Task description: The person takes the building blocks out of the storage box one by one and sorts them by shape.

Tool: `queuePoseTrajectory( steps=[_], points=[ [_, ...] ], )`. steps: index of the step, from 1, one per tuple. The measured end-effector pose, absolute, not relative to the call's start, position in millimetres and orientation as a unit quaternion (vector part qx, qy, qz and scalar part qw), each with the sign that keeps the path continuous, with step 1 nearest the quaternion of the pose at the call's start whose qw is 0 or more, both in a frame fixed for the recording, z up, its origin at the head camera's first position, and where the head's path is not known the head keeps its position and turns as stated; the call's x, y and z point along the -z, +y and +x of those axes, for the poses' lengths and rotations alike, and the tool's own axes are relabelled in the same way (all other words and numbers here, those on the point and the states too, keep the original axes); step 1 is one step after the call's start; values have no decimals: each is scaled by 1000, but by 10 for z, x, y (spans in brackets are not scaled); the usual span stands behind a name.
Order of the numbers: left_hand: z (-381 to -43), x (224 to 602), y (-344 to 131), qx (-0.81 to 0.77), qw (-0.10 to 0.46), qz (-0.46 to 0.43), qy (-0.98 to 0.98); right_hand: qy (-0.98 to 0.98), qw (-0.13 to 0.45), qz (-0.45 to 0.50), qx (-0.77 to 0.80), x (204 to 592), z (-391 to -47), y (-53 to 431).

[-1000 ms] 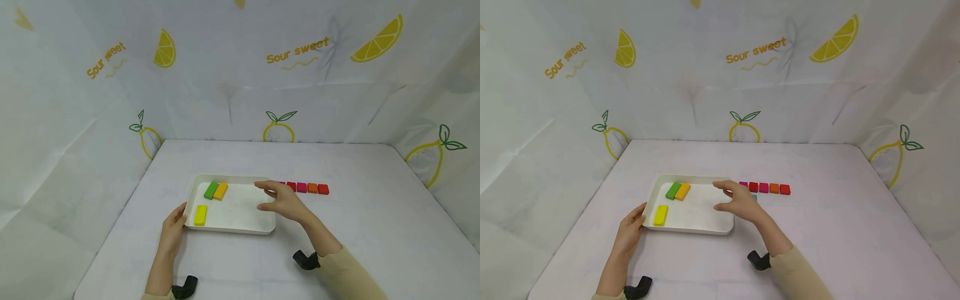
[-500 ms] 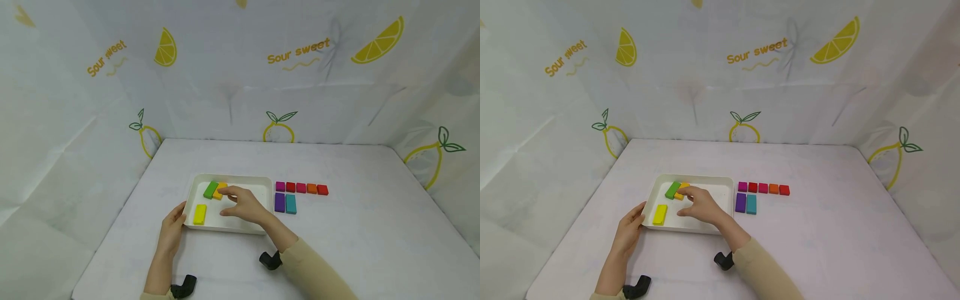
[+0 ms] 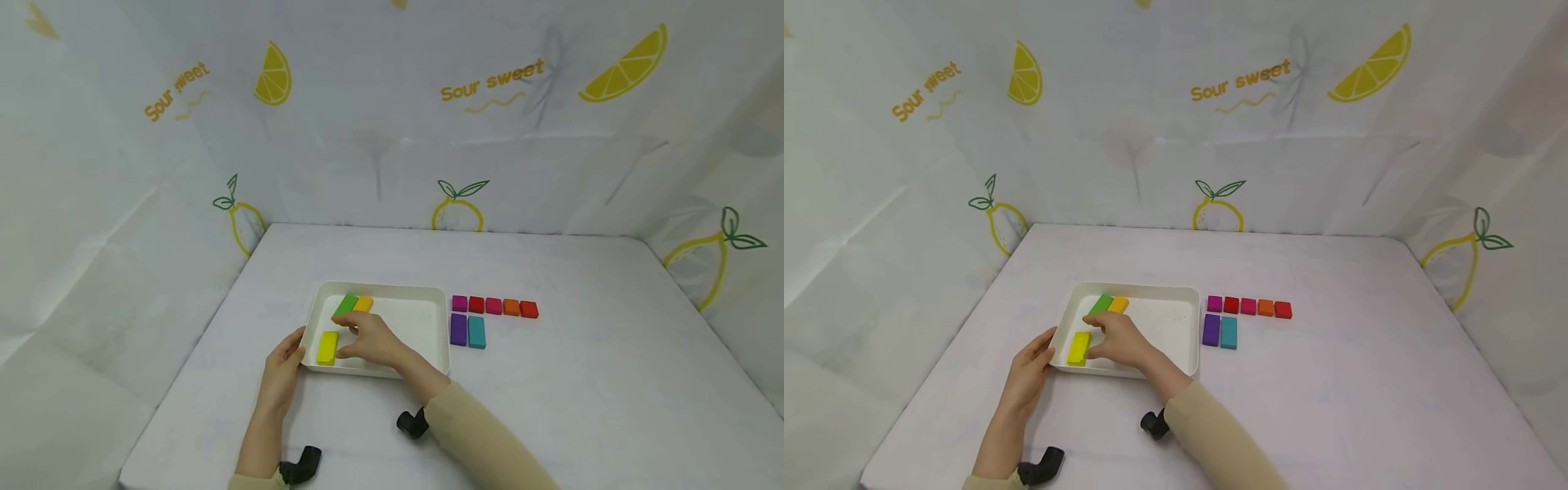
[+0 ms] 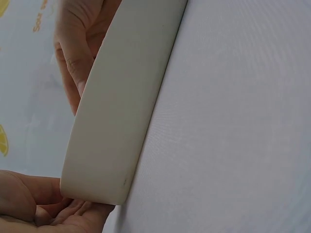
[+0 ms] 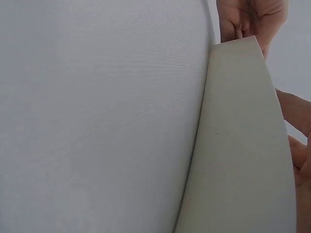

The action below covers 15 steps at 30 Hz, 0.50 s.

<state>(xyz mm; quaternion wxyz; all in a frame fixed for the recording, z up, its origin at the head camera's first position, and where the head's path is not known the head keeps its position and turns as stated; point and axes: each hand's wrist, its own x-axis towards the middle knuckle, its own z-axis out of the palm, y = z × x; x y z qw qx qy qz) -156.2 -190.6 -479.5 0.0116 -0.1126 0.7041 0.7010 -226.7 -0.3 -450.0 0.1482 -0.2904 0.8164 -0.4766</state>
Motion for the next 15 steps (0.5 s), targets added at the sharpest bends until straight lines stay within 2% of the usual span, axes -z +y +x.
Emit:
queuePoseTrajectory(
  steps=[15],
  points=[
    [-1568,4797,-1908,-705,14,-111,700,851,135,-296,413,4633,-2288,-142]
  ],
)
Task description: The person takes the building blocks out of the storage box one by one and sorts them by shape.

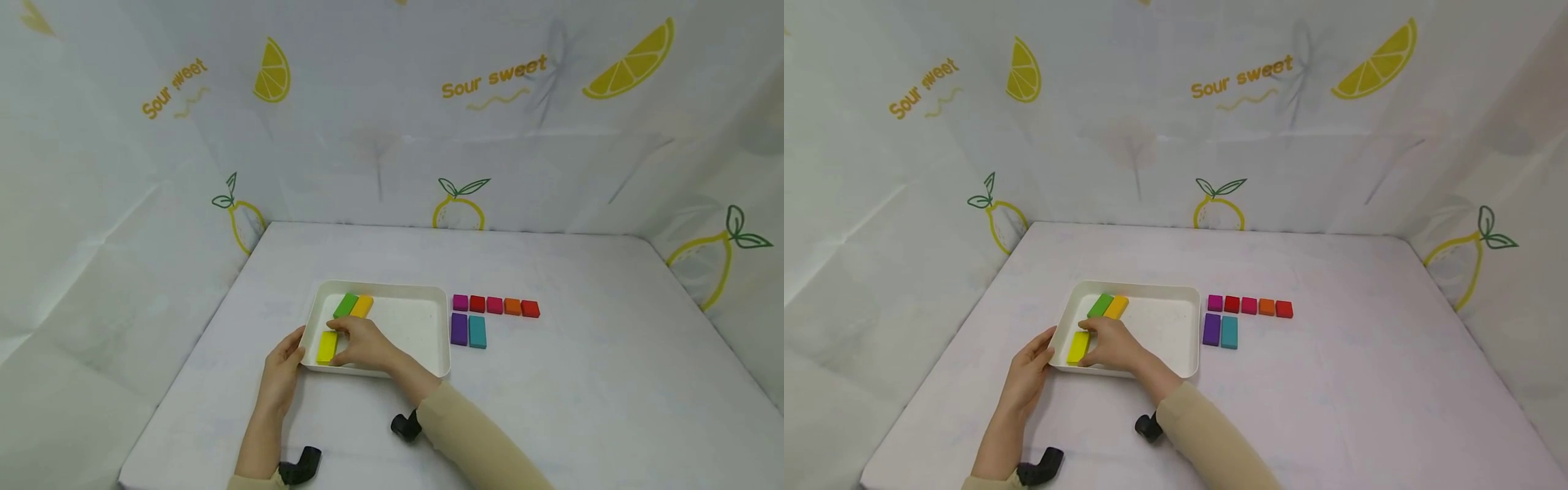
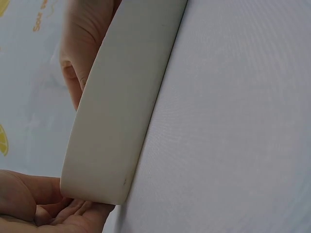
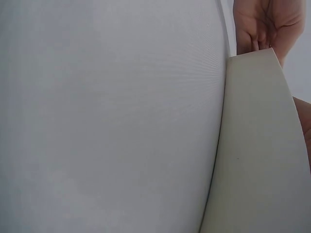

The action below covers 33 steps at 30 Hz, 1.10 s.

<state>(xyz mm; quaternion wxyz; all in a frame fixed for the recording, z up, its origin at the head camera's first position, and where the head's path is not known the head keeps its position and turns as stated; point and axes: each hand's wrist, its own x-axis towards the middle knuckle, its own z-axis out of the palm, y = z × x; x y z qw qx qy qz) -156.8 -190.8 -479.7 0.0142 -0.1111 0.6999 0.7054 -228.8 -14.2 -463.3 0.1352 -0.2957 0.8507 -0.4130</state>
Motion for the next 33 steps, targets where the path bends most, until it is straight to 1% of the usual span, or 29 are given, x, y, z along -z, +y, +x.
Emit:
queuePoseTrajectory(
  steps=[12,33],
  points=[
    [-1576,4797,-1901,-701,13,-115,704,867,118,-311,371,4639,-2289,-205],
    [-1578,4805,-1905,-701,14,-112,704,873,118,-313,355,4639,-2272,-197]
  ],
)
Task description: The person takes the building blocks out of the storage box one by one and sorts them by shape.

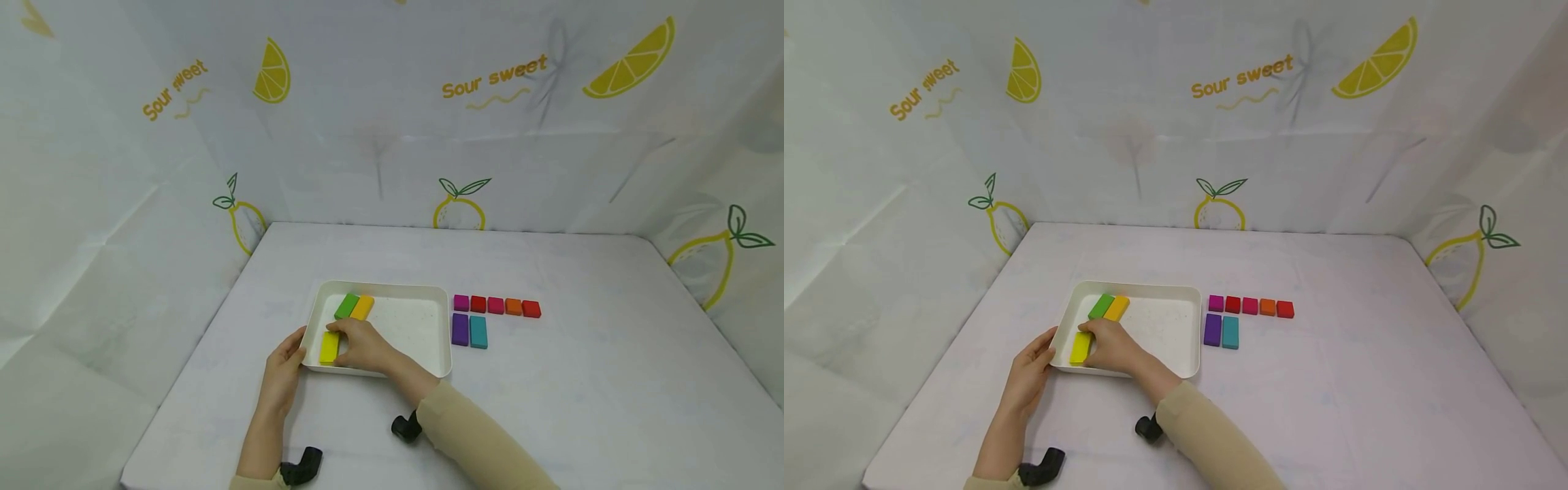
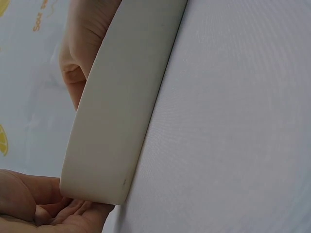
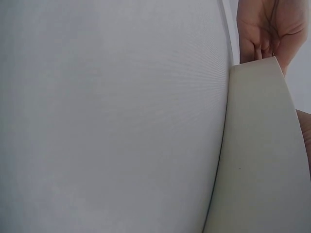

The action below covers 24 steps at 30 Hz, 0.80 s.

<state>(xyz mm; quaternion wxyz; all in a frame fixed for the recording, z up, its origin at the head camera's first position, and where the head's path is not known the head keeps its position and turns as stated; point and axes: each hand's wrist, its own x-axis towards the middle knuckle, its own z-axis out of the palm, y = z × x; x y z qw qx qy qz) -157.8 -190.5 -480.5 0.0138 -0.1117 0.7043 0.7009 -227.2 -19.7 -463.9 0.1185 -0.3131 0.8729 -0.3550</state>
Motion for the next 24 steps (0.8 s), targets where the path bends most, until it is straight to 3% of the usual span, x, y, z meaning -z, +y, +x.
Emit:
queuePoseTrajectory(
  steps=[13,24],
  points=[
    [-1569,4797,-1900,-705,11,-113,701,859,106,-320,386,4594,-2311,1],
    [-1580,4789,-1892,-700,8,-123,703,844,106,-294,436,4334,-2406,470]
  ],
)
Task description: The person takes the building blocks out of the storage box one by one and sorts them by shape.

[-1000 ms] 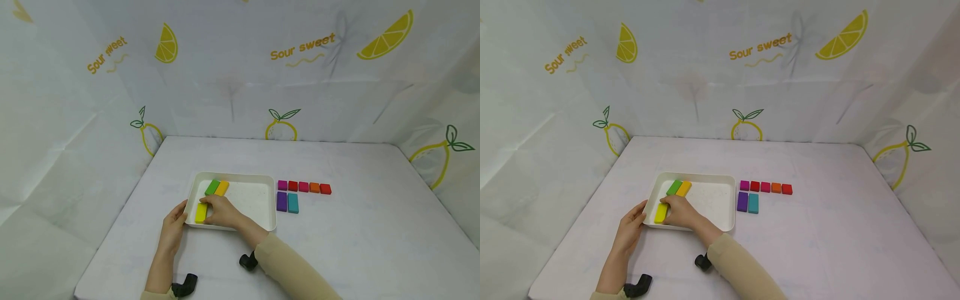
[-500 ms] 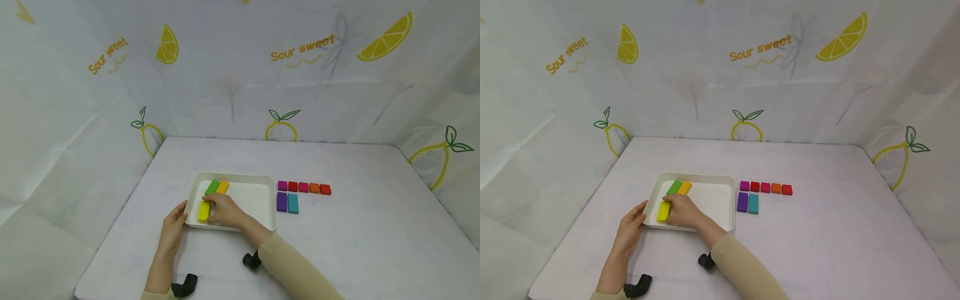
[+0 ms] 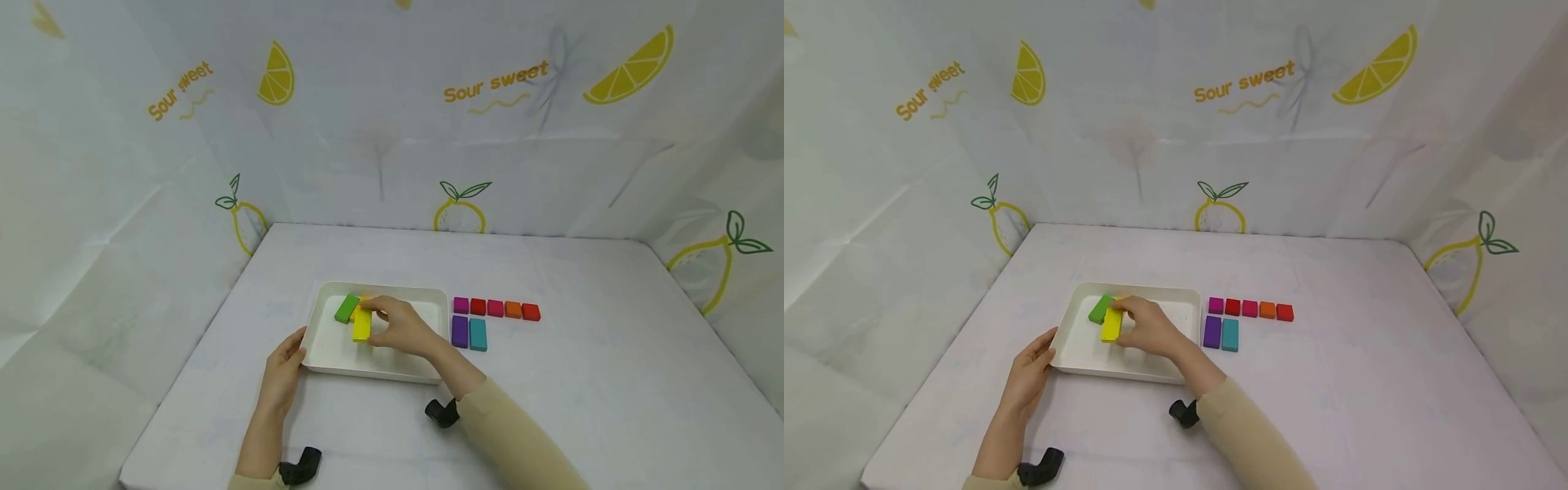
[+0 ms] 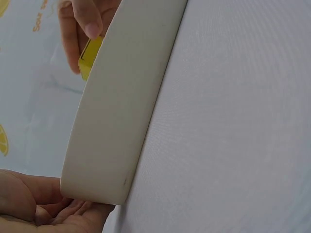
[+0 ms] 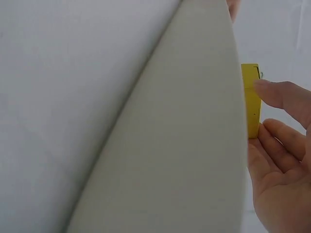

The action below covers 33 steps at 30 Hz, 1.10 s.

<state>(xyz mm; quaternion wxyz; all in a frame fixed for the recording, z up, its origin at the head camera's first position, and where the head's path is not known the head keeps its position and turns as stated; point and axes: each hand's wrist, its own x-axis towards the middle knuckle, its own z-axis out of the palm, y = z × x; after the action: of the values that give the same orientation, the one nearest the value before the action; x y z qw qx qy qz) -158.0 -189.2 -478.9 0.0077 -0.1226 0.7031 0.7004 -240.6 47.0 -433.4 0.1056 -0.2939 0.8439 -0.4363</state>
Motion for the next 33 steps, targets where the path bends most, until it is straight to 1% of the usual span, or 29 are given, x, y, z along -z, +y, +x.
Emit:
queuePoseTrajectory(
  steps=[6,12,21,28,33],
  points=[
    [-1597,4778,-1891,-707,3,-118,697,845,90,-276,449,4203,-2458,803],
    [-1599,4763,-1903,-702,4,-126,701,849,78,-253,458,4153,-2498,1094],
    [-1567,4765,-1915,-689,9,-138,712,853,80,-218,468,4210,-2523,1394],
    [-1559,4791,-1907,-690,10,-132,712,871,63,-189,448,4269,-2551,1685],
    [-1582,4790,-1891,-691,8,-133,711,868,70,-174,460,4259,-2554,1938]
  ],
)
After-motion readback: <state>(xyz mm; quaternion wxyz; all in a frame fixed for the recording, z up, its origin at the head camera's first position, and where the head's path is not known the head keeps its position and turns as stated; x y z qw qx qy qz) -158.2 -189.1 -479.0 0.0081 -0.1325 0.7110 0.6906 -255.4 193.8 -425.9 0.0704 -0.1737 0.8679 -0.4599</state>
